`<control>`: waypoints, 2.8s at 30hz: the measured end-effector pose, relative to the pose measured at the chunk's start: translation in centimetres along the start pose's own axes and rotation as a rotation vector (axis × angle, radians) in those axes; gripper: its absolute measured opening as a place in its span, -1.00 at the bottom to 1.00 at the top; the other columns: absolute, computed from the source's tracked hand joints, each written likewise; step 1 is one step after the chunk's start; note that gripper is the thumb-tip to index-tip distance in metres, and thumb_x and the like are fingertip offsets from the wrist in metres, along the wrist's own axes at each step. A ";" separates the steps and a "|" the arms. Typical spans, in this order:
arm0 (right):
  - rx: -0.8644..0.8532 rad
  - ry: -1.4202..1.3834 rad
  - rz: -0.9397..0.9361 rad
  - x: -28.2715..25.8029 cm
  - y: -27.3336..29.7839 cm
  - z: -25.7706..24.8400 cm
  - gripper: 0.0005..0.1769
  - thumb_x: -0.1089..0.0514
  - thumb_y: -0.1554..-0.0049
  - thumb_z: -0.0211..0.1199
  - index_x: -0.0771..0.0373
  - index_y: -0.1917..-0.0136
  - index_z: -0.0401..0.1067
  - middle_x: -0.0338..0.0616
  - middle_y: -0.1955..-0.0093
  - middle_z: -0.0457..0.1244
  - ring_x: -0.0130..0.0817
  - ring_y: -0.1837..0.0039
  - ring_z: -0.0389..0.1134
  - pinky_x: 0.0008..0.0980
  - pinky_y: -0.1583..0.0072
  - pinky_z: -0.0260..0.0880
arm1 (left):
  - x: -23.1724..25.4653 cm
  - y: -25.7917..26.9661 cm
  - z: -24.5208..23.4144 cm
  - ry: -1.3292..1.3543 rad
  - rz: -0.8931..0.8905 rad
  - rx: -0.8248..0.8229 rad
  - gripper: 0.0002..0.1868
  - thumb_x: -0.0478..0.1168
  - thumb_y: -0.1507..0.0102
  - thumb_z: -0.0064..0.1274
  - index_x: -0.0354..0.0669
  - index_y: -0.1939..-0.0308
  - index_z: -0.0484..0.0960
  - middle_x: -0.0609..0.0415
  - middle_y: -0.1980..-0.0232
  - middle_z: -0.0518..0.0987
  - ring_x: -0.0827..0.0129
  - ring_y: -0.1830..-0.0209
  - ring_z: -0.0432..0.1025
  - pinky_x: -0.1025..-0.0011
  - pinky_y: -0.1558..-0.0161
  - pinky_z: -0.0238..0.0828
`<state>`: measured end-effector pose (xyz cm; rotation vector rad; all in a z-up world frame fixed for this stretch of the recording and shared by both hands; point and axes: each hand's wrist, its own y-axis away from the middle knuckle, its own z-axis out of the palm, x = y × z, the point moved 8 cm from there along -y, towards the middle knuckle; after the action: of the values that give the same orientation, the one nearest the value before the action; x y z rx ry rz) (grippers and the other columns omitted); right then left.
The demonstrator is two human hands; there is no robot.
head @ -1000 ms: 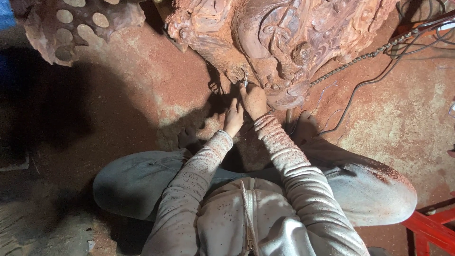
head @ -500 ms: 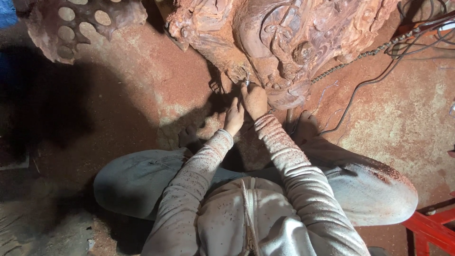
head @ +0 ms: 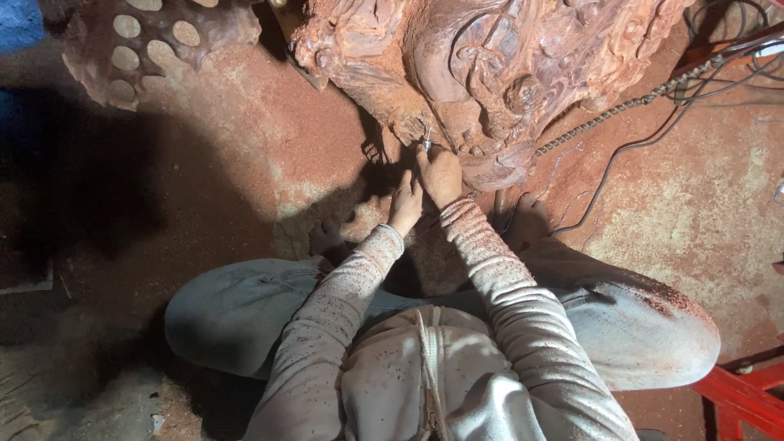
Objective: The person carves fine details into a large wooden sculpture using a handheld rotary tool while sitting on the floor.
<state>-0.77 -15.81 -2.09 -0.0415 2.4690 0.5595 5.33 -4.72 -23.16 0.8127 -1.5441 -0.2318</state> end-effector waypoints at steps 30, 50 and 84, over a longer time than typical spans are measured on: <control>-0.057 0.035 0.025 -0.2 0.5 0.4 -0.38 -0.32 -0.18 0.09 0.26 0.00 0.60 0.21 0.07 0.43 0.22 -0.14 0.45 0.13 -0.14 0.50 | 7.0 4.7 -2.0 -0.097 0.122 0.072 -0.46 -0.07 -0.48 -0.41 -0.19 -0.51 0.19 -0.34 -0.49 0.26 -0.14 -0.48 0.18 0.05 -0.48 0.11; -0.057 0.042 -0.037 -1.2 1.1 0.3 -0.38 -0.29 -0.22 0.11 0.33 0.03 0.59 0.28 0.10 0.42 0.23 -0.13 0.44 0.16 -0.13 0.46 | 6.1 4.7 -1.4 0.024 0.163 0.126 -0.46 -0.16 -0.46 -0.34 -0.36 -0.48 0.18 -0.49 -0.47 0.23 -0.21 -0.50 0.13 0.02 -0.51 0.04; -0.044 0.012 -0.140 -0.8 0.9 1.0 -0.44 -0.25 -0.24 0.14 0.33 0.08 0.56 0.29 0.17 0.40 0.27 -0.08 0.44 0.19 -0.06 0.46 | 6.6 6.6 -1.7 -0.003 0.149 0.146 -0.49 -0.13 -0.47 -0.36 -0.35 -0.44 0.18 -0.52 -0.42 0.29 -0.21 -0.46 0.18 0.01 -0.49 0.07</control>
<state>0.24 -14.66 -2.00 -0.2338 2.4424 0.5539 5.03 -3.46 -13.76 0.8061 -1.6299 -0.0112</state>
